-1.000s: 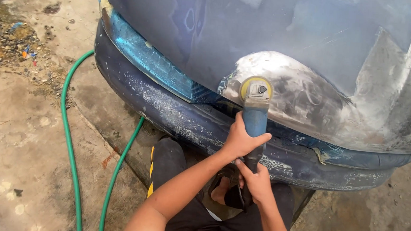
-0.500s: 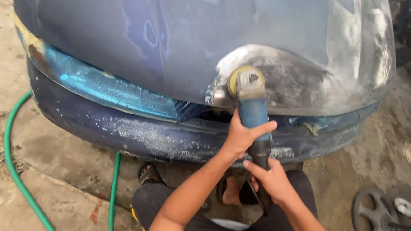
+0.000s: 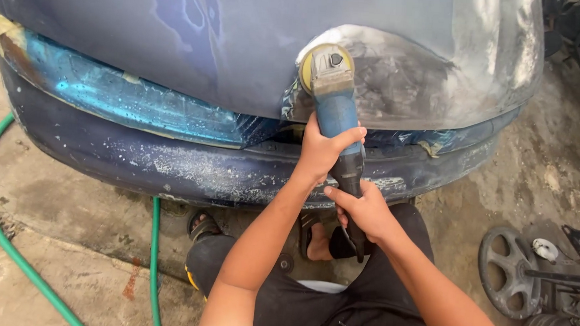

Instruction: Using a power angle grinder with a sanding disc to strip paint and filler from a car hood.

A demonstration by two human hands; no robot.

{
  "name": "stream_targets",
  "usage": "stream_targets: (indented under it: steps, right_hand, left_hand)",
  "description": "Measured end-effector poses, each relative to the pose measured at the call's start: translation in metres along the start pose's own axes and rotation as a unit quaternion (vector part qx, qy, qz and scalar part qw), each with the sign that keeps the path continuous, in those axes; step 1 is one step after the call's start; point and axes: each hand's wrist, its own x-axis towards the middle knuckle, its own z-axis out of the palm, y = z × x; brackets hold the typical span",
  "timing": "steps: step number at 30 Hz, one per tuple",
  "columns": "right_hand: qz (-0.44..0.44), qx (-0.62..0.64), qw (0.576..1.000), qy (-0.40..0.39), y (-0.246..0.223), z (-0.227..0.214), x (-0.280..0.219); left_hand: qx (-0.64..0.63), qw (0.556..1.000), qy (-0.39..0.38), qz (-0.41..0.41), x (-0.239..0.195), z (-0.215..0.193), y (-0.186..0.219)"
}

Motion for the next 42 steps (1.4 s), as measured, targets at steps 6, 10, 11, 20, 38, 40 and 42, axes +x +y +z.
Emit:
stream_targets:
  steps: [6, 10, 11, 20, 38, 40, 42]
  right_hand:
    - [0.03, 0.016, 0.999, -0.015, 0.017, -0.016, -0.003]
    - [0.038, 0.011, 0.999, -0.003, 0.023, -0.018, 0.004]
    - [0.025, 0.008, 1.0, -0.006, 0.025, -0.019, 0.005]
    - [-0.001, 0.022, 0.999, -0.024, 0.031, -0.023, 0.01]
    - [0.009, 0.032, 0.999, -0.018, 0.021, -0.023, 0.011]
    - [0.008, 0.024, 0.999, -0.025, 0.019, -0.024, 0.009]
    - [0.006, 0.017, 0.999, -0.038, 0.016, -0.025, 0.01]
  left_hand:
    - [-0.008, 1.0, 0.003, -0.012, -0.001, 0.007, -0.012]
    - [-0.001, 1.0, 0.02, -0.02, -0.004, 0.011, -0.006]
    - [0.011, 1.0, 0.008, -0.028, -0.007, 0.014, -0.001]
    - [0.011, 0.999, 0.005, -0.036, -0.01, 0.015, 0.016]
    - [-0.002, 0.999, 0.022, -0.025, 0.0, 0.015, 0.01]
    - [-0.002, 0.999, 0.023, -0.025, -0.001, 0.012, 0.009]
    - [-0.021, 1.0, 0.016, -0.015, 0.001, 0.007, 0.004]
